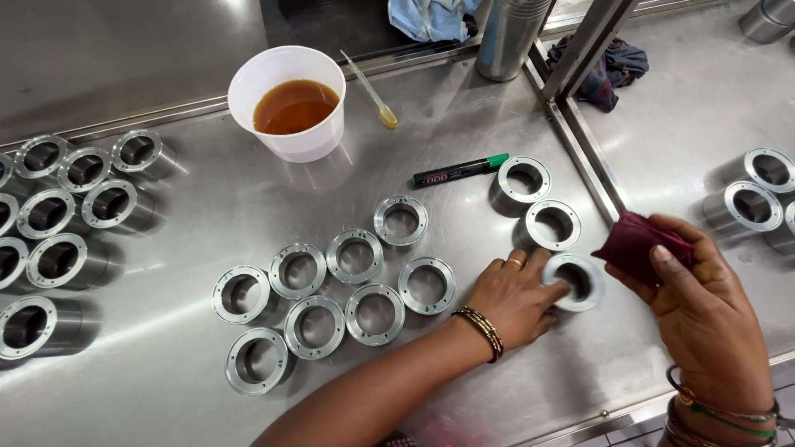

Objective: The recorder is applying a liquid solution to metal ring components, cleaning them with a cloth, and marking them with a pen for inspection.

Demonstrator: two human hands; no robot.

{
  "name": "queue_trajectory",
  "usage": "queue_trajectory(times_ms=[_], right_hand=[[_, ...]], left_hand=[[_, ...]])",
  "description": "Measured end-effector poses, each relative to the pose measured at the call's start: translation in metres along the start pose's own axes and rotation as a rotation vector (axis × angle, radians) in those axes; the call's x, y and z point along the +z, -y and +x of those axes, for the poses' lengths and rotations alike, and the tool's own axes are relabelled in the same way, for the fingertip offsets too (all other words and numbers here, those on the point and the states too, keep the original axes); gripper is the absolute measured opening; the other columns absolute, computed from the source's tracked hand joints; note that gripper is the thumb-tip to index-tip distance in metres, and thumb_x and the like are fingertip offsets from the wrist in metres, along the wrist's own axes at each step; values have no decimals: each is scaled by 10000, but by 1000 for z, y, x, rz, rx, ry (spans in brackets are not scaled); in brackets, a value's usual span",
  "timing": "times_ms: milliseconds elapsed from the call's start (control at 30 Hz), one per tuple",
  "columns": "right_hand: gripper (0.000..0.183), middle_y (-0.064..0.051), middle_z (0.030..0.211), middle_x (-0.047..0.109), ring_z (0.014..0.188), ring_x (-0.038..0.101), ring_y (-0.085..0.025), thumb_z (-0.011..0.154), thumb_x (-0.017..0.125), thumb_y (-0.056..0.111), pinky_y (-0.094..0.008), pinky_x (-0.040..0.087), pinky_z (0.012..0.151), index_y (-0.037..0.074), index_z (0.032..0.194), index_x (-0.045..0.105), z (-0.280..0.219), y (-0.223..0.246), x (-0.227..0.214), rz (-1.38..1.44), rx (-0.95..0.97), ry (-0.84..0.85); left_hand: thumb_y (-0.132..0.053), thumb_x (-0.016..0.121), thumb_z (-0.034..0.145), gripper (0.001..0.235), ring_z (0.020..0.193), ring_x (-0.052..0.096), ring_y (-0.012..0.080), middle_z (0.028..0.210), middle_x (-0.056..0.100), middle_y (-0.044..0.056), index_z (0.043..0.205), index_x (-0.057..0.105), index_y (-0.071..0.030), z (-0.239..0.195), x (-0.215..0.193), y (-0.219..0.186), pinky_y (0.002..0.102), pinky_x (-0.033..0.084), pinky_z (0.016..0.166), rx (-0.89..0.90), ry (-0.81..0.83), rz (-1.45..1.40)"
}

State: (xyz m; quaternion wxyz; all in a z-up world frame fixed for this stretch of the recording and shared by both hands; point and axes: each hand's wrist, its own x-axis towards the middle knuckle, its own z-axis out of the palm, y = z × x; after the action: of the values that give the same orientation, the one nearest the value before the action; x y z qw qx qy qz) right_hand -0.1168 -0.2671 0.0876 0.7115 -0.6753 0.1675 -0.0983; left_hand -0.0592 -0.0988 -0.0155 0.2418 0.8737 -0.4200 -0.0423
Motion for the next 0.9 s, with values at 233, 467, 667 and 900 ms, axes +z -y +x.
queue_trajectory(times_ms=[233, 467, 667, 900], right_hand=[[301, -177, 1344, 609, 1243, 630, -302, 1045, 450, 106, -467, 538, 1066, -3, 1325, 465, 6, -39, -9, 20, 47, -3], [484, -80, 1058, 587, 954, 557, -157, 1158, 402, 318, -358, 505, 912, 65, 1569, 441, -6, -57, 34, 400, 132, 423], [487, -22, 1027, 537, 881, 505, -131, 1065, 402, 228, -304, 464, 811, 142, 1533, 505, -3, -52, 34, 79, 303, 246], [328, -111, 1243, 614, 1174, 621, -215, 1074, 402, 102, -365, 532, 1052, 35, 1349, 566, 21, -33, 6, -37, -15, -22]], left_hand=[[-548, 839, 744, 652, 1113, 679, 304, 1206, 633, 144, 1163, 623, -97, -18, -53, 28, 434, 579, 931, -375, 141, -282], [-427, 777, 775, 614, 1093, 724, 312, 1234, 629, 143, 1261, 511, -162, -25, -58, 14, 378, 617, 875, -172, -211, -259], [-536, 753, 767, 789, 1037, 680, 343, 1245, 576, 162, 1379, 452, -138, -21, -48, 26, 454, 586, 824, -100, -165, -413], [-468, 775, 763, 664, 1083, 616, 291, 1270, 571, 128, 1353, 586, -231, 26, -88, 74, 501, 486, 924, -337, 71, 316]])
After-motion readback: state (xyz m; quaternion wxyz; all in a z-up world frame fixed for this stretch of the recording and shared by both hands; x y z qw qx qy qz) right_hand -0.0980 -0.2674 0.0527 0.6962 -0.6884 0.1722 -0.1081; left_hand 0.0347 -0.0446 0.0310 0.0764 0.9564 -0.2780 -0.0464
